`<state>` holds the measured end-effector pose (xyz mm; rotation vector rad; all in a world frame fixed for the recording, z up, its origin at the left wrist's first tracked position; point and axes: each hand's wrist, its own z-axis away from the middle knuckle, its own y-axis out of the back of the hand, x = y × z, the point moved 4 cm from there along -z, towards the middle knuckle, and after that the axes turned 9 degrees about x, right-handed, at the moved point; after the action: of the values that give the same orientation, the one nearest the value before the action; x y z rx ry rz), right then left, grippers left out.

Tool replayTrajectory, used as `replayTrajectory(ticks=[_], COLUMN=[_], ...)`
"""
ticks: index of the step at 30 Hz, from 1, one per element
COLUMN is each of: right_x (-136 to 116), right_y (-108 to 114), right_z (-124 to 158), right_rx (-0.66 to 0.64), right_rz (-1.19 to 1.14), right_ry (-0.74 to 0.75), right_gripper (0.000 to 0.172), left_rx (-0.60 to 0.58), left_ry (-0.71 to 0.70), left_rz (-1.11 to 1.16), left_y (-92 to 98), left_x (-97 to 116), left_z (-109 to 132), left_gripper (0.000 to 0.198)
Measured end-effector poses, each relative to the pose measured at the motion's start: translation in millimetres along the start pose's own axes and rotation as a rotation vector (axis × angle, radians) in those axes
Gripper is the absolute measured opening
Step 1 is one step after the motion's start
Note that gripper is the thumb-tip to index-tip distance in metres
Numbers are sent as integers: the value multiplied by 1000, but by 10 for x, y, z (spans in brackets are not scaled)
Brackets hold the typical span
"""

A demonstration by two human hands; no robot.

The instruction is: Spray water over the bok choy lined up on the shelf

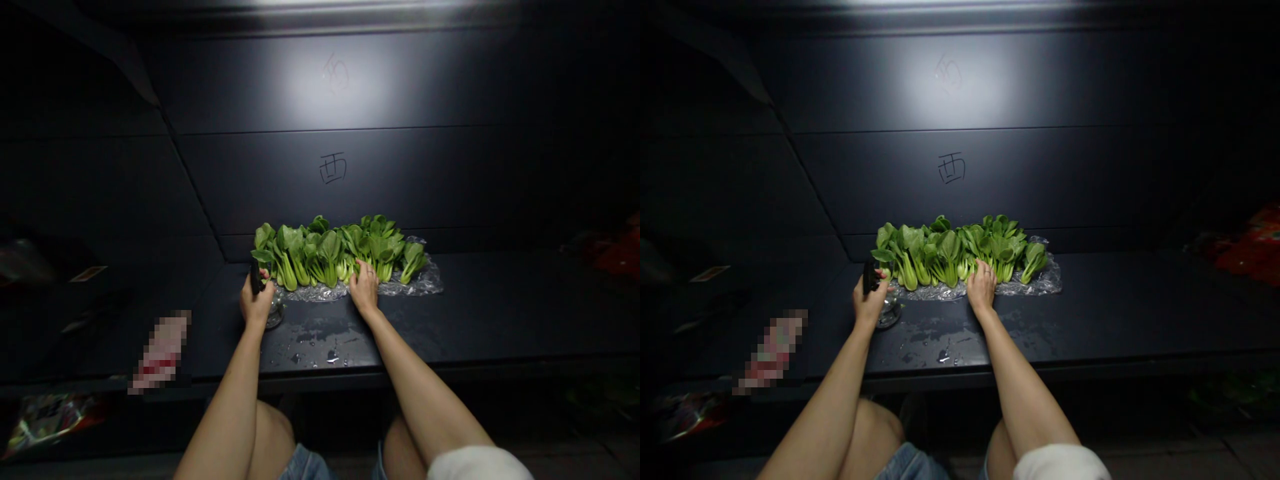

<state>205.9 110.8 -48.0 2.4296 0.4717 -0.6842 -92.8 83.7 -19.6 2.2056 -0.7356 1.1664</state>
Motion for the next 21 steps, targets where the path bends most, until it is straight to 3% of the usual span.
replayTrajectory(ticks=[7, 21], right_x=[1, -28], right_y=[-23, -12], right_z=[15, 23], right_rx=[24, -2], right_rz=[-12, -28], right_ry=[28, 6], right_gripper=[43, 43], left_rx=[76, 74], left_ry=[139, 109], left_rz=[-16, -4], left_y=[49, 83], left_x=[17, 54], left_z=[-8, -14], left_gripper=[22, 21])
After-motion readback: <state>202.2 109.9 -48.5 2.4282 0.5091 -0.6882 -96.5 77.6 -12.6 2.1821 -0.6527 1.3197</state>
